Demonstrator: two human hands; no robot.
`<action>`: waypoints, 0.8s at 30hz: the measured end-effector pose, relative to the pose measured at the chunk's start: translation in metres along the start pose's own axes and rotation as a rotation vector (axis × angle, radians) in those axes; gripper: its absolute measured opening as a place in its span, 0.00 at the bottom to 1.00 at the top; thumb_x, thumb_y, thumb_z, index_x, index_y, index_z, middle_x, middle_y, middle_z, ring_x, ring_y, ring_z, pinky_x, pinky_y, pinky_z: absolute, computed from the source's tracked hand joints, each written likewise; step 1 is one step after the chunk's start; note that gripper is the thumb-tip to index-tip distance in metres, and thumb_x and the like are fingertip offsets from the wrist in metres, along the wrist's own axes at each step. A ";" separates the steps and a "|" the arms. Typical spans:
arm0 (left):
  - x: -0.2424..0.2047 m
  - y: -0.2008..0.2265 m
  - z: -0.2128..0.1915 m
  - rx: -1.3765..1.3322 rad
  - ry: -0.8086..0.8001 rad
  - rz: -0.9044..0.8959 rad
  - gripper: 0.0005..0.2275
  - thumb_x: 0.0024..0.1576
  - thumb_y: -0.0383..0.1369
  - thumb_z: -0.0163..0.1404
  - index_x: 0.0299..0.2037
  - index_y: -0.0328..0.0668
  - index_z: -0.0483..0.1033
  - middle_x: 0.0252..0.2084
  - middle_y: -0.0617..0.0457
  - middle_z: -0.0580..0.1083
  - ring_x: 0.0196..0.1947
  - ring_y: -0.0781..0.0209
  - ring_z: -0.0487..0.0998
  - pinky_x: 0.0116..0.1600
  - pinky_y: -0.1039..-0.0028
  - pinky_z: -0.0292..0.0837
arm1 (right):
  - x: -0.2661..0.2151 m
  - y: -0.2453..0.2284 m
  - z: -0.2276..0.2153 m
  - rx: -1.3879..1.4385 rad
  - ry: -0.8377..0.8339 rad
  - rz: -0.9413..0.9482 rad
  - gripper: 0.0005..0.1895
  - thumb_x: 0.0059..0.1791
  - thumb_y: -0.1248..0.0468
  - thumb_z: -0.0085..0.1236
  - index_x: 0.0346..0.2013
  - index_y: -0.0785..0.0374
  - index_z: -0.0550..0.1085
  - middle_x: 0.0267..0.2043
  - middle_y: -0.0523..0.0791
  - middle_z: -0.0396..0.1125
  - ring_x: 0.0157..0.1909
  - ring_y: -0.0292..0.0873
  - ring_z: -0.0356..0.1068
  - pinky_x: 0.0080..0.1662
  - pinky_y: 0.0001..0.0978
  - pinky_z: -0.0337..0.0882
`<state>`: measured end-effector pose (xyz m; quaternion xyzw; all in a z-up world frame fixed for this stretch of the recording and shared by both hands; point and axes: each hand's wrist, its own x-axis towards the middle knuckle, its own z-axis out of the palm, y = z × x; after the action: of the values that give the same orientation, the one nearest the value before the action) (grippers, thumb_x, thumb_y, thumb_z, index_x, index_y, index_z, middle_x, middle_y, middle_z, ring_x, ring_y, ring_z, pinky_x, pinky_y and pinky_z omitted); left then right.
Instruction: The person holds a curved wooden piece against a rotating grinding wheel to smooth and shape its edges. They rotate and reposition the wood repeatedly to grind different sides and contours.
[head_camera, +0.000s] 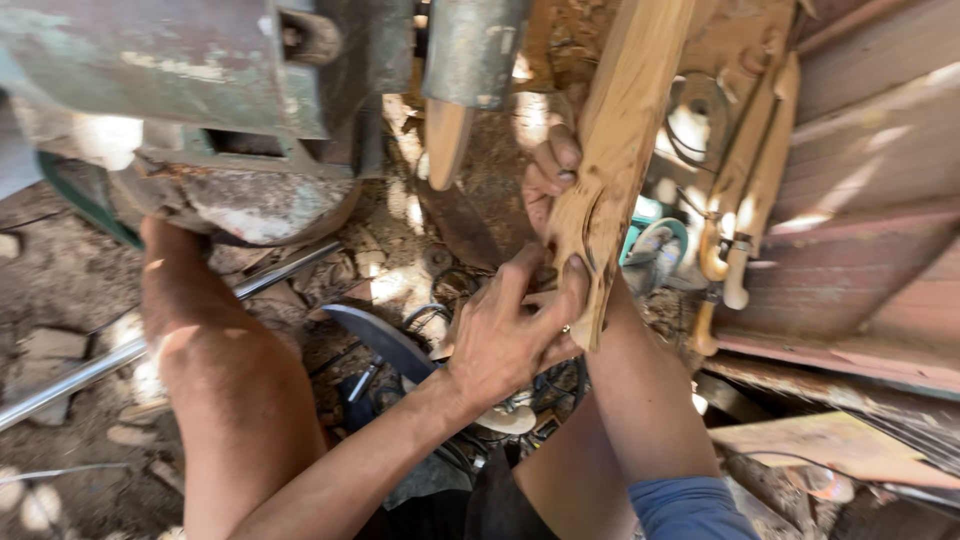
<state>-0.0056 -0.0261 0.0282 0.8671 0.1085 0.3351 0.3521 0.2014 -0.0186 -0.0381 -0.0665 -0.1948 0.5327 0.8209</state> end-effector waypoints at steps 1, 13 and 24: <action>0.000 0.001 0.001 0.003 0.005 0.063 0.30 0.49 0.41 0.62 0.63 0.47 0.67 0.59 0.35 0.64 0.52 0.43 0.77 0.52 0.60 0.79 | -0.003 -0.005 0.004 0.021 -0.006 0.028 0.26 0.58 0.56 0.47 0.70 0.61 0.62 0.36 0.44 0.62 0.37 0.37 0.67 0.42 0.27 0.71; -0.011 0.000 0.013 0.165 -0.078 0.223 0.29 0.56 0.27 0.56 0.70 0.41 0.64 0.66 0.34 0.63 0.54 0.46 0.78 0.56 0.62 0.80 | -0.005 -0.014 0.013 -0.028 -0.169 0.088 0.18 0.63 0.57 0.43 0.63 0.66 0.65 0.31 0.41 0.59 0.30 0.33 0.62 0.38 0.24 0.65; -0.014 -0.004 0.022 0.083 -0.004 0.097 0.36 0.56 0.40 0.65 0.70 0.34 0.59 0.64 0.36 0.61 0.56 0.42 0.78 0.56 0.62 0.82 | 0.002 -0.012 -0.006 -0.141 -0.212 0.139 0.24 0.58 0.52 0.49 0.63 0.64 0.67 0.38 0.42 0.63 0.33 0.34 0.63 0.33 0.21 0.62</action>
<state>-0.0014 -0.0406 0.0065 0.8859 0.0793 0.3452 0.2995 0.2147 -0.0209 -0.0388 -0.0805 -0.3122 0.5775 0.7500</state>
